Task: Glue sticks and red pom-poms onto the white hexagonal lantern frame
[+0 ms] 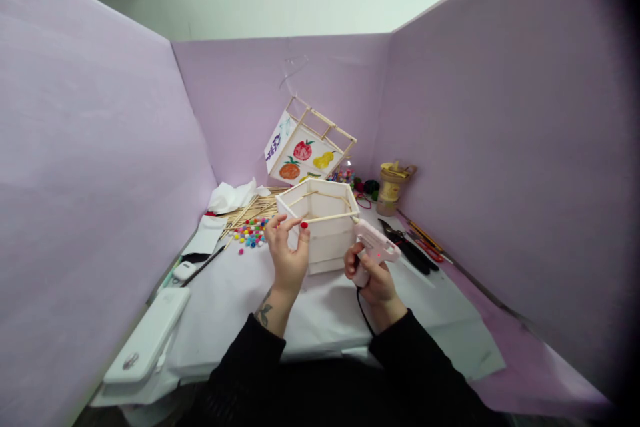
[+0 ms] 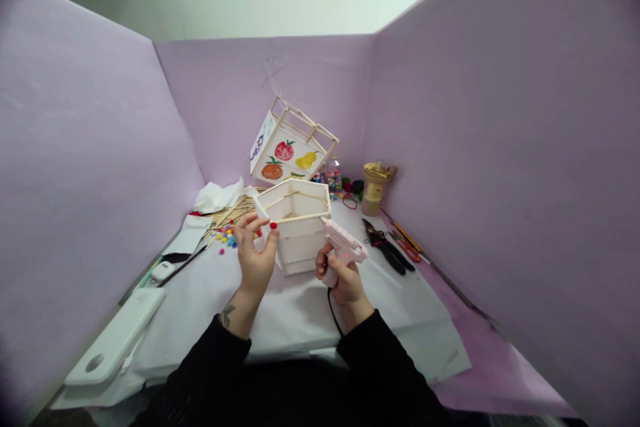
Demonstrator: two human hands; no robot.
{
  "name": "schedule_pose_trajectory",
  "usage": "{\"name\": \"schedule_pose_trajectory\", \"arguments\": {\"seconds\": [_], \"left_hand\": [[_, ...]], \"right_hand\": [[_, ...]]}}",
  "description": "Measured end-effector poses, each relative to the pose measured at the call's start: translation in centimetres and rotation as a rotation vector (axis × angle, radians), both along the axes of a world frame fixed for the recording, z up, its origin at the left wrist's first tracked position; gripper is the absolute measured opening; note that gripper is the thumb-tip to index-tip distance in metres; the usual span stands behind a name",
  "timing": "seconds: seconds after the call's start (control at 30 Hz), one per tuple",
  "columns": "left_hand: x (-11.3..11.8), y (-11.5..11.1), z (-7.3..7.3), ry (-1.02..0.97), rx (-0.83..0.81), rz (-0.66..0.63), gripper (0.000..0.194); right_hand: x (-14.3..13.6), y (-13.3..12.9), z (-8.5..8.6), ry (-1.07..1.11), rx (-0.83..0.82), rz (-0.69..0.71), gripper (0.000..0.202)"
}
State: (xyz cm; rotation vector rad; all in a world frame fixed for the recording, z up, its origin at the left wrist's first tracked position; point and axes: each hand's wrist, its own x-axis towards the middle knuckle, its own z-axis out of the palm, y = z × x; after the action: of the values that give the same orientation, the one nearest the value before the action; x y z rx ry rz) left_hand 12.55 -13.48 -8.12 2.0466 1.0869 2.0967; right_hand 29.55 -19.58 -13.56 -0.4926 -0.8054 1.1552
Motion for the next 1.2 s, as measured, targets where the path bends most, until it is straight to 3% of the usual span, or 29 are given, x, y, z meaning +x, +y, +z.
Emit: {"name": "schedule_pose_trajectory", "arguments": {"seconds": [0.33, 0.7, 0.83, 0.9, 0.97, 1.03, 1.07, 1.13, 1.2], "left_hand": [[0.2, 0.0, 0.3, -0.014, 0.007, 0.013, 0.005], [0.2, 0.2, 0.3, -0.013, -0.020, 0.033, 0.010], [-0.6, 0.4, 0.6, -0.003, 0.068, 0.031, 0.020], [-2.2, 1.2, 0.8, -0.063, 0.096, 0.061, 0.027], [-4.9, 2.7, 1.0, -0.179, 0.006, 0.180, 0.031], [-8.4, 4.3, 0.9, -0.228, -0.200, 0.420, 0.033], [-10.3, 5.1, 0.8, -0.146, -0.326, 0.557, 0.034], [-13.7, 6.3, 0.1, -0.054, -0.448, 0.604, 0.031], [-15.9, 7.0, -1.1, 0.087, -0.598, 0.555, 0.020]], "right_hand": [[0.0, -0.1, 0.0, -0.003, 0.003, -0.008, 0.036], [0.0, -0.1, 0.1, -0.013, 0.001, -0.016, 0.036], [0.0, -0.1, 0.1, -0.022, 0.000, -0.019, 0.036], [0.1, -0.1, 0.2, -0.022, 0.001, -0.025, 0.036], [0.1, -0.2, 0.1, -0.020, 0.003, -0.031, 0.036], [0.0, -0.2, 0.1, -0.018, 0.007, -0.036, 0.036], [0.0, -0.3, 0.1, -0.016, 0.011, -0.037, 0.036], [-0.1, -0.4, 0.2, -0.011, 0.023, -0.033, 0.038], [-0.1, -0.6, 0.3, -0.014, 0.037, -0.017, 0.041]]}}
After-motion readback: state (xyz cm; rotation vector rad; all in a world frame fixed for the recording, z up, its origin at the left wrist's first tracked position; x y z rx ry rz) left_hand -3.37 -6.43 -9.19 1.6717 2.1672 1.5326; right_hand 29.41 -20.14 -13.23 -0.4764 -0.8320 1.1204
